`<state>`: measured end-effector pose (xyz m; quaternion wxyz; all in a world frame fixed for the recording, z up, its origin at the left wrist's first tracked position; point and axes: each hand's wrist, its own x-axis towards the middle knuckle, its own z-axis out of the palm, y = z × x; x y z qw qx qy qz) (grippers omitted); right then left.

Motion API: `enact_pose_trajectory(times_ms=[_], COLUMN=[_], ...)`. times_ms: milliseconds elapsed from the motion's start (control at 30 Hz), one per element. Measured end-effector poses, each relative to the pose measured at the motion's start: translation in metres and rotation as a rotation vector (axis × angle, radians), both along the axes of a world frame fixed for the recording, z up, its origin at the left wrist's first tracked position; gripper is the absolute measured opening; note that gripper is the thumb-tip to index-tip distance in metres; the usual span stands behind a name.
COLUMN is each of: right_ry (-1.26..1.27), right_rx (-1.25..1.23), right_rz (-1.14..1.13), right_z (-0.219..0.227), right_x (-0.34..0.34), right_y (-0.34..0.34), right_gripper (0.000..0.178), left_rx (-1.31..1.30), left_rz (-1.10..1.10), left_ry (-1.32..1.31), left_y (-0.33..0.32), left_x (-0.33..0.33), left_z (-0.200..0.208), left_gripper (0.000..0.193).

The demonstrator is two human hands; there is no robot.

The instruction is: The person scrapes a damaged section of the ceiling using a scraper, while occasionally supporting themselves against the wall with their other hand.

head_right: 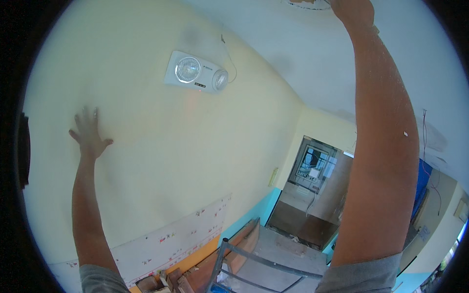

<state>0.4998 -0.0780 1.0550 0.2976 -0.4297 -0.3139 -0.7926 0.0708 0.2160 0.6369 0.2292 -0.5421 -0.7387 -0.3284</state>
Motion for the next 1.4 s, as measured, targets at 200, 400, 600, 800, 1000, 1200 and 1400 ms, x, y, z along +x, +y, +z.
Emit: enact_pose_trajectory(times_ms=[200,400,600,800,1000,1200,1400], right_ry=[0.048,0.071,0.050,0.237,0.312,0.229,0.218], right_rx=[-0.152,0.075,-0.447,-0.156,-0.046,-0.038,-0.004], right_rz=[-0.384,0.171,-0.374,-0.102,0.077,0.070,0.113], right_z=[0.012,-0.005,-0.001,-0.022,-0.026,-0.014,-0.011], right_x=[-0.057,-0.001,-0.018,0.020,0.042,0.043,0.049], right_y=[-0.020,0.009,0.032,0.021,-0.013,-0.016,-0.018], right_gripper=[0.032,0.034,0.041,0.047,0.054,0.047,0.057], left_rx=[0.053,0.014,0.066,0.064,0.043,0.041,0.102], left_rz=[-0.012,-0.029,-0.026,-0.065,-0.058,-0.064,-0.031], left_ry=[-0.031,-0.041,0.010,-0.083,-0.101,-0.102,-0.003], left_y=[0.005,-0.005,0.005,-0.002,-0.007,-0.005,0.016], left_x=[0.002,0.004,-0.008,0.002,0.000,0.005,-0.007], left_z=[0.000,0.007,-0.008,0.001,0.000,0.004,-0.012], left_gripper=[0.122,0.121,0.121,0.119,0.120,0.121,0.120])
